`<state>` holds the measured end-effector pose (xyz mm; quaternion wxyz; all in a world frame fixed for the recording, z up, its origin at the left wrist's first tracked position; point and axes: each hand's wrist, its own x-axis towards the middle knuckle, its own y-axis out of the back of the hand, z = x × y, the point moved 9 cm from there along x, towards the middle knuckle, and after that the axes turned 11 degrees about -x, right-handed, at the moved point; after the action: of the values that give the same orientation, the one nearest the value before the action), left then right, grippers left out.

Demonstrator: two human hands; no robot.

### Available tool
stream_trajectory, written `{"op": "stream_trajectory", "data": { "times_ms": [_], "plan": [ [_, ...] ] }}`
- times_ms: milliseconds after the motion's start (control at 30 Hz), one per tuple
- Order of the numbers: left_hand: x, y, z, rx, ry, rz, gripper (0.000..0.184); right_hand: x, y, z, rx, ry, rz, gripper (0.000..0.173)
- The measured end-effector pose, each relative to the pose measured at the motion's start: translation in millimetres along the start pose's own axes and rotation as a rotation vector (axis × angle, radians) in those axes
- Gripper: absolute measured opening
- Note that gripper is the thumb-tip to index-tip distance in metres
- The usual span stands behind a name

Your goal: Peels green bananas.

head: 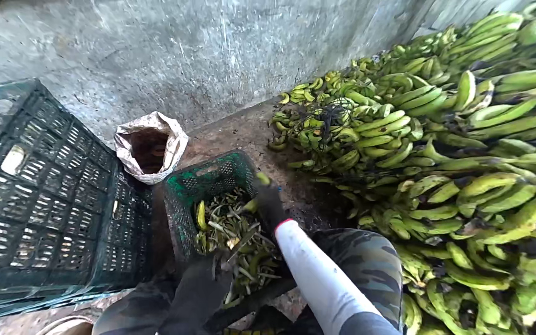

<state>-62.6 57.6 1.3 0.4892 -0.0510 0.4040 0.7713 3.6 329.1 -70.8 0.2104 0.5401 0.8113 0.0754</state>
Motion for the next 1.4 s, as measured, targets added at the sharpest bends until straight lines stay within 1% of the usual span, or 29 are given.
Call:
{"op": "stream_trajectory", "data": {
  "times_ms": [33, 67, 133, 200, 233, 267, 300, 367, 400, 467, 567, 600, 633, 667, 700, 733, 800, 833, 867, 900, 933, 967, 1000, 1067, 1133, 1167, 1233, 1333, 1400],
  "plan": [
    [-9, 6, -1, -0.049, -0.032, 0.009, 0.040, 13, 16, 3, 0.096, -0.006, 0.073, 0.052],
    [-13, 12, -4, -0.069, -0.035, 0.021, 0.041, 23, 28, 3, 0.204, -0.005, 0.079, 0.058],
    [-4, 20, -10, 0.016, 0.011, 0.044, 0.047, 23, 39, -14, 0.311, 0.061, -0.019, 0.068],
    [20, 21, -18, 0.179, 0.070, 0.060, 0.050, 8, 41, -37, 0.295, 0.168, -0.091, 0.065],
    [32, 20, -20, 0.198, 0.078, 0.066, 0.053, -2, 41, -52, 0.298, 0.235, -0.102, 0.061],
    [42, 18, -19, 0.138, 0.058, 0.068, 0.057, -13, 41, -65, 0.317, 0.297, -0.108, 0.059],
    [48, 13, -15, 0.011, 0.002, 0.081, 0.058, -25, 40, -76, 0.353, 0.352, -0.117, 0.058],
    [54, -9, -7, -0.355, -0.094, 0.062, 0.058, -48, 37, -88, 0.407, 0.455, -0.130, 0.057],
    [53, -20, 3, -0.543, -0.149, 0.043, 0.053, -57, 34, -92, 0.419, 0.514, -0.142, 0.059],
    [47, -29, 31, -0.812, -0.263, 0.054, 0.047, -68, 29, -96, 0.443, 0.627, -0.167, 0.063],
    [48, -17, 60, -1.242, -0.539, 0.095, 0.039, -72, 26, -95, 0.444, 0.702, -0.157, 0.063],
    [42, -9, 69, -1.337, -0.644, 0.064, 0.042, -72, 26, -93, 0.441, 0.702, -0.151, 0.062],
    [34, 0, 78, -1.378, -0.730, 0.026, 0.050, -72, 26, -93, 0.447, 0.689, -0.142, 0.061],
    [30, 5, 84, -1.391, -0.742, 0.019, 0.052, -72, 26, -93, 0.458, 0.667, -0.138, 0.060],
    [33, 2, 81, -1.389, -0.659, 0.032, 0.046, -73, 26, -96, 0.483, 0.636, -0.140, 0.059],
    [44, -10, 70, -1.346, -0.476, 0.028, 0.037, -74, 26, -99, 0.526, 0.592, -0.140, 0.058],
    [58, -55, 25, -1.187, -0.170, -0.192, 0.040, -73, 25, -106, 0.581, 0.490, -0.181, 0.058],
    [61, -73, 7, -1.131, -0.082, -0.267, 0.043, -69, 25, -109, 0.596, 0.436, -0.209, 0.063],
    [65, -82, -4, -1.096, -0.055, -0.289, 0.045, -61, 26, -114, 0.594, 0.423, -0.255, 0.066],
    [69, -81, -7, -1.091, -0.067, -0.266, 0.045, -52, 26, -117, 0.576, 0.428, -0.288, 0.067],
    [71, -75, -5, -1.085, -0.086, -0.201, 0.043, -45, 26, -114, 0.568, 0.432, -0.325, 0.064],
    [72, -61, 3, -1.070, -0.128, -0.143, 0.039, -40, 25, -111, 0.592, 0.432, -0.364, 0.057],
    [69, -41, 15, -1.013, -0.209, -0.100, 0.040, -36, 24, -110, 0.620, 0.431, -0.412, 0.050],
    [55, 3, 45, -0.708, -0.390, -0.021, 0.046, -34, 21, -112, 0.643, 0.439, -0.477, 0.041],
    [46, 29, 66, -0.359, -0.497, 0.050, 0.052, -35, 18, -111, 0.627, 0.450, -0.495, 0.041],
    [43, 35, 73, -0.240, -0.527, 0.077, 0.052, -35, 16, -109, 0.639, 0.445, -0.498, 0.041],
    [39, 39, 80, -0.095, -0.546, 0.081, 0.050, -38, 12, -106, 0.672, 0.453, -0.533, 0.042],
    [44, 39, 79, -0.041, -0.538, 0.060, 0.057, -42, 2, -97, 0.716, 0.404, -0.565, 0.039],
    [53, 39, 75, -0.048, -0.535, 0.052, 0.059, -53, -12, -93, 0.816, 0.296, -0.653, 0.038]
  ]
}}
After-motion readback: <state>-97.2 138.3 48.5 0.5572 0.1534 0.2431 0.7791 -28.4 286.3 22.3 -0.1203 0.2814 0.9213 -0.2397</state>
